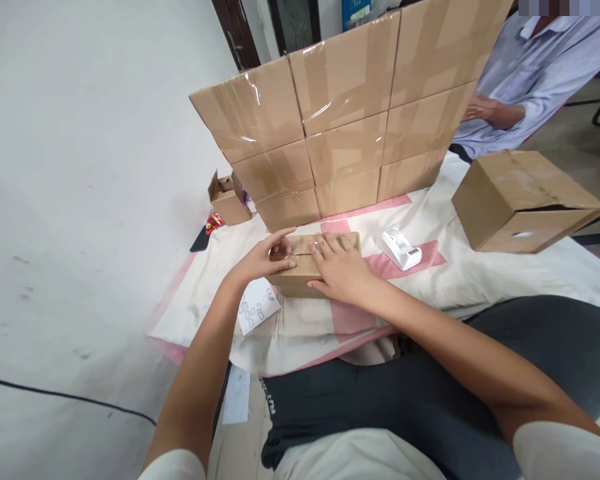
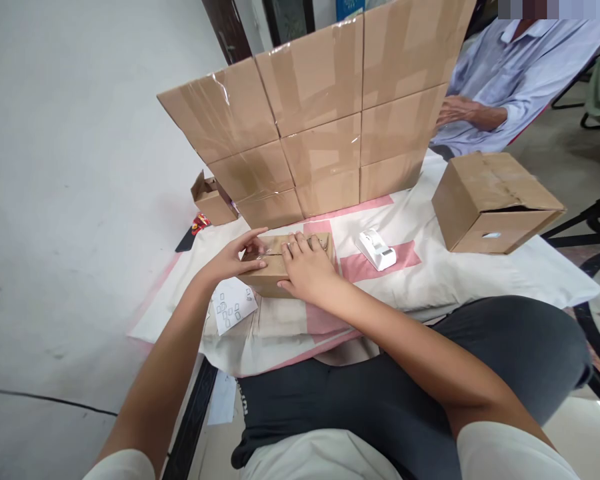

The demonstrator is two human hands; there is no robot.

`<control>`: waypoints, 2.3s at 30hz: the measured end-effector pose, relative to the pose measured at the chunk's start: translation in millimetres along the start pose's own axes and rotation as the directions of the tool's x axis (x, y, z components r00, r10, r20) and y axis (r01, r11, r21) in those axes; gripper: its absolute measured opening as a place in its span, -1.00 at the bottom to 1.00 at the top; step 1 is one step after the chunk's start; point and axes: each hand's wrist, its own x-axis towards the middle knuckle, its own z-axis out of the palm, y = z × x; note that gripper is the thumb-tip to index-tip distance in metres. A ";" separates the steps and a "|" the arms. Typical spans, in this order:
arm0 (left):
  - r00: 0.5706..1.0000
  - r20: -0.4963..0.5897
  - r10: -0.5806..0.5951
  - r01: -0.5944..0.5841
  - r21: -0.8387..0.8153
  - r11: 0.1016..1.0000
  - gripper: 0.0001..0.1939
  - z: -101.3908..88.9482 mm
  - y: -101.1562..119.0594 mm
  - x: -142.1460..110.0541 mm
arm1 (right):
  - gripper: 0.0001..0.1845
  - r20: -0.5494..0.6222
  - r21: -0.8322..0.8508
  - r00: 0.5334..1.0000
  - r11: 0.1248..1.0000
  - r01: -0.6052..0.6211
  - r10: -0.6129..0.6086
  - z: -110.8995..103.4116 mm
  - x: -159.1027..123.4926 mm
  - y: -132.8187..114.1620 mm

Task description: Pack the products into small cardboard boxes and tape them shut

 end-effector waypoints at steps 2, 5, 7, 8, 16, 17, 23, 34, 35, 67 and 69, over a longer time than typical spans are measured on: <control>1.000 -0.014 0.013 -0.013 -0.007 1.000 -0.23 2.7 -2.2 3.5 | -0.10 -0.009 0.013 1.000 1.000 0.005 -0.004 1.2 0.5 0.4; 0.997 -0.081 0.018 -0.025 -0.082 0.996 -0.32 7.1 -3.7 7.5 | -0.11 -0.029 0.017 1.000 1.000 0.009 -0.008 1.9 1.0 0.6; 0.983 -0.184 0.009 -0.037 -0.149 0.988 -0.40 8.3 -4.6 8.7 | -0.11 -0.036 0.007 0.999 1.000 0.013 -0.013 1.7 0.9 0.6; 0.967 -0.253 0.006 -0.054 -0.186 0.981 -0.42 8.1 -5.1 8.9 | -0.11 -0.039 0.001 0.999 1.000 0.016 -0.016 1.5 0.8 0.7; 0.973 -0.231 -0.014 -0.069 -0.347 0.936 -0.42 8.6 1.8 6.0 | -0.10 -0.051 0.001 0.999 1.000 0.019 -0.019 3.7 1.3 1.4; 0.981 -0.191 -0.026 -0.039 -0.328 0.944 -0.41 9.6 3.2 5.9 | -0.10 -0.057 0.004 0.998 1.000 0.022 -0.022 4.0 1.4 1.6; 0.954 -0.296 -0.035 -0.081 -0.371 0.925 -0.42 4.2 7.1 2.8 | -0.08 -0.064 -0.016 0.997 0.999 0.047 -0.048 3.5 0.6 3.5; 0.988 -0.106 -0.113 0.091 -0.195 0.976 -0.41 14.6 22.9 -12.0 | -0.10 -0.062 0.027 0.996 0.998 0.061 -0.060 -0.4 2.3 5.7; 0.989 -0.100 -0.109 0.091 -0.171 0.981 -0.41 13.6 23.4 -12.3 | -0.09 -0.058 0.032 0.997 0.998 0.058 -0.057 -0.6 2.2 5.6; 0.944 -0.283 -0.168 0.246 0.268 0.932 -0.65 20.7 -14.1 23.3 | -0.13 -0.068 0.079 0.994 0.993 0.090 -0.085 2.2 5.9 11.6; 0.937 -0.300 -0.176 0.251 0.231 0.940 -0.79 19.2 -17.6 29.6 | -0.15 -0.054 0.064 0.994 0.993 0.100 -0.097 1.3 5.5 11.4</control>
